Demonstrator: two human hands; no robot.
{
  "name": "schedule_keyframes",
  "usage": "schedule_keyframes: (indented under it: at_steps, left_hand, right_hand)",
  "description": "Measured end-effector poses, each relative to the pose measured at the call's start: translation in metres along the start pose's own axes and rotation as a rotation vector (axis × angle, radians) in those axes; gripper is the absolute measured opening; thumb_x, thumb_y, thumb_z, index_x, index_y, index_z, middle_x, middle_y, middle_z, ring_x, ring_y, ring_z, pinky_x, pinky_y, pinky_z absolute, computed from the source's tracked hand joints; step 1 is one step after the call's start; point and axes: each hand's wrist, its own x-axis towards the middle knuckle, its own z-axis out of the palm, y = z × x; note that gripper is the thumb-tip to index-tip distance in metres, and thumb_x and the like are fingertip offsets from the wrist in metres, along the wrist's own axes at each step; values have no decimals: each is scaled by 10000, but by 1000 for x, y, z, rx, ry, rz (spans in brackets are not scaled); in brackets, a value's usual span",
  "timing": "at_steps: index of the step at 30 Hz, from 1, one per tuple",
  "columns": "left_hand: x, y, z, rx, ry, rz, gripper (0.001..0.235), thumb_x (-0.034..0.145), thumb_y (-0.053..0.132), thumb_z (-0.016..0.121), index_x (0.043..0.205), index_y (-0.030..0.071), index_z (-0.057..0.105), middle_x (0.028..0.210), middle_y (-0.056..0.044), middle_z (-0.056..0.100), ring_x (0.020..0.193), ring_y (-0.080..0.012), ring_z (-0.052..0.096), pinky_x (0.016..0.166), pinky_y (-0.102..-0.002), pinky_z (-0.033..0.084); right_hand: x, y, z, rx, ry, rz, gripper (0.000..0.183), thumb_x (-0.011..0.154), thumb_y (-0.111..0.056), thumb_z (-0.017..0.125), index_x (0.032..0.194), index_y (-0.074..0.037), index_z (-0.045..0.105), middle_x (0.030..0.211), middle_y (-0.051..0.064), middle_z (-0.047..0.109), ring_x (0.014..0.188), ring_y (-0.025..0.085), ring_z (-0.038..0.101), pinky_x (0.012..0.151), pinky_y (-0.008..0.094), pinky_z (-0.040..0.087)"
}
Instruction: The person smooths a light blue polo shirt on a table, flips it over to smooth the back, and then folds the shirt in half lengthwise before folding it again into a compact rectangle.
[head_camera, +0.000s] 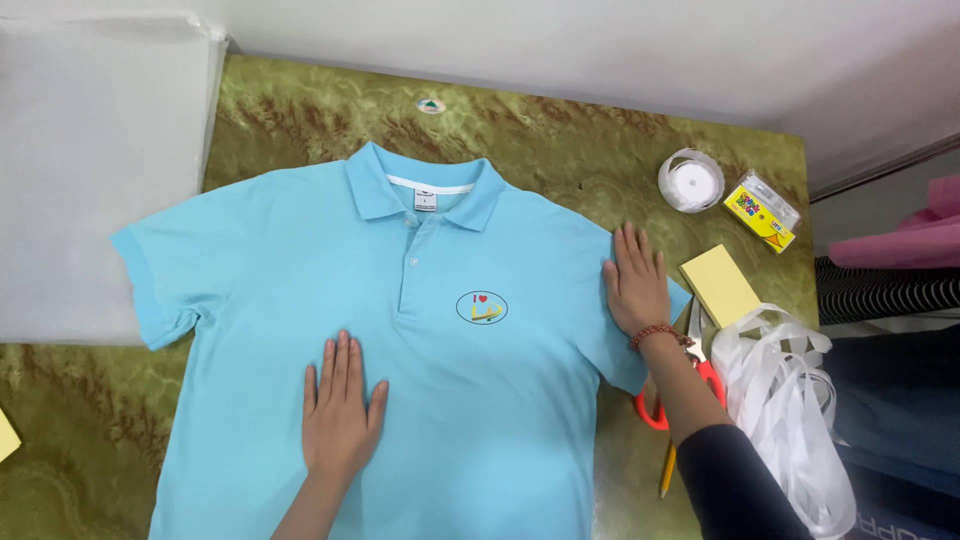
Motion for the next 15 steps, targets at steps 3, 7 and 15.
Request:
schedule_keyframes:
  at_steps: [3, 7, 15]
  left_hand:
    - [0, 0, -2, -20, -9, 3, 764, 1090, 553, 234, 1708, 111, 143, 1808, -16, 108, 1654, -188, 101, 1331, -447, 79]
    - [0, -2, 3, 32, -12, 17, 770, 1095, 556, 213, 1708, 106, 95, 1813, -26, 47, 1660, -177, 31, 1327, -460, 41]
    - [4, -4, 11, 71, -166, -23, 755, 1118, 603, 238, 1711, 154, 110, 1807, -42, 36, 1657, -235, -2, 1329, -503, -56]
  right_hand:
    - [-11, -26, 10, 31, 39, -226, 641, 1126, -388, 290, 1686, -79, 254, 1769, 125, 228, 1642, 333, 149, 1306, 558, 119]
    - [-42, -57, 2, 120, -133, -373, 623, 1128, -410, 273, 1697, -163, 221, 1789, 32, 172, 1656, 238, 104, 1325, 480, 60]
    - [18, 56, 50, -39, 97, 78, 756, 1051, -432, 559, 1702, -116, 340, 1788, 122, 250, 1636, 349, 224, 1280, 606, 267]
